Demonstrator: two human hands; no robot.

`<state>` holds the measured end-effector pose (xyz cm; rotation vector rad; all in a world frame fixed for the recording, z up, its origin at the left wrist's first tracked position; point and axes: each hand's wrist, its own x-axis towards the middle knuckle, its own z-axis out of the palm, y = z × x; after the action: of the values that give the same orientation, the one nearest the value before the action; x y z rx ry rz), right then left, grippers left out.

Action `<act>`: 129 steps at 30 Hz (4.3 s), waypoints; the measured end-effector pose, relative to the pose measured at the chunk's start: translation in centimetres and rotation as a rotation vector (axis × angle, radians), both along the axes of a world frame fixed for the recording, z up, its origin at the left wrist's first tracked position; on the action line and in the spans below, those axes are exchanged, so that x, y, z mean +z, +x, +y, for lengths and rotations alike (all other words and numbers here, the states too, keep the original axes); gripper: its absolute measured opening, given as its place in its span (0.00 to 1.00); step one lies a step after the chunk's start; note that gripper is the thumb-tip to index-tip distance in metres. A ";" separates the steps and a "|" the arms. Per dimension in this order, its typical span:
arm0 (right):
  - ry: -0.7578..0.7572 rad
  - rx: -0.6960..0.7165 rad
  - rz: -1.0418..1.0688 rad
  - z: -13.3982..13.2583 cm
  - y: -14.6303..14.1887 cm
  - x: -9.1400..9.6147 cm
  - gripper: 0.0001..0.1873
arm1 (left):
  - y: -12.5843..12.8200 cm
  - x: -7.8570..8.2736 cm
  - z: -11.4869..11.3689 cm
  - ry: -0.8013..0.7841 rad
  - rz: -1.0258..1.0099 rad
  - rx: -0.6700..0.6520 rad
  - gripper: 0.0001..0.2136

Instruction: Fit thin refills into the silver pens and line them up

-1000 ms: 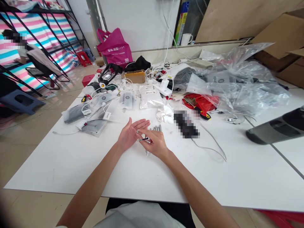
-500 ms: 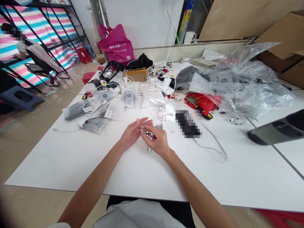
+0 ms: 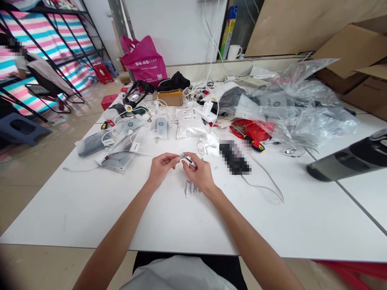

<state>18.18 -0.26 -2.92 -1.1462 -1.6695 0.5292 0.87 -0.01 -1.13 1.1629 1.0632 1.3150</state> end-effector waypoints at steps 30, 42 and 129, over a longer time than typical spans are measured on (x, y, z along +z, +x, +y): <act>0.444 -0.008 -0.206 -1.9 -0.3 1.3 0.07 | 1.1 0.2 -0.8 -0.364 -0.618 -0.336 0.32; 0.471 -0.025 -0.203 -2.2 -0.7 2.0 0.07 | 0.8 0.1 -0.6 -0.305 -0.645 -0.315 0.30; 0.132 0.041 -0.289 -0.2 0.1 -0.4 0.17 | -1.7 -0.2 1.1 -0.027 -0.513 0.028 0.17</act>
<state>18.33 -0.43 -3.35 -1.1333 -1.9474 0.2819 -0.88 1.07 -1.31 0.7305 0.7174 1.5089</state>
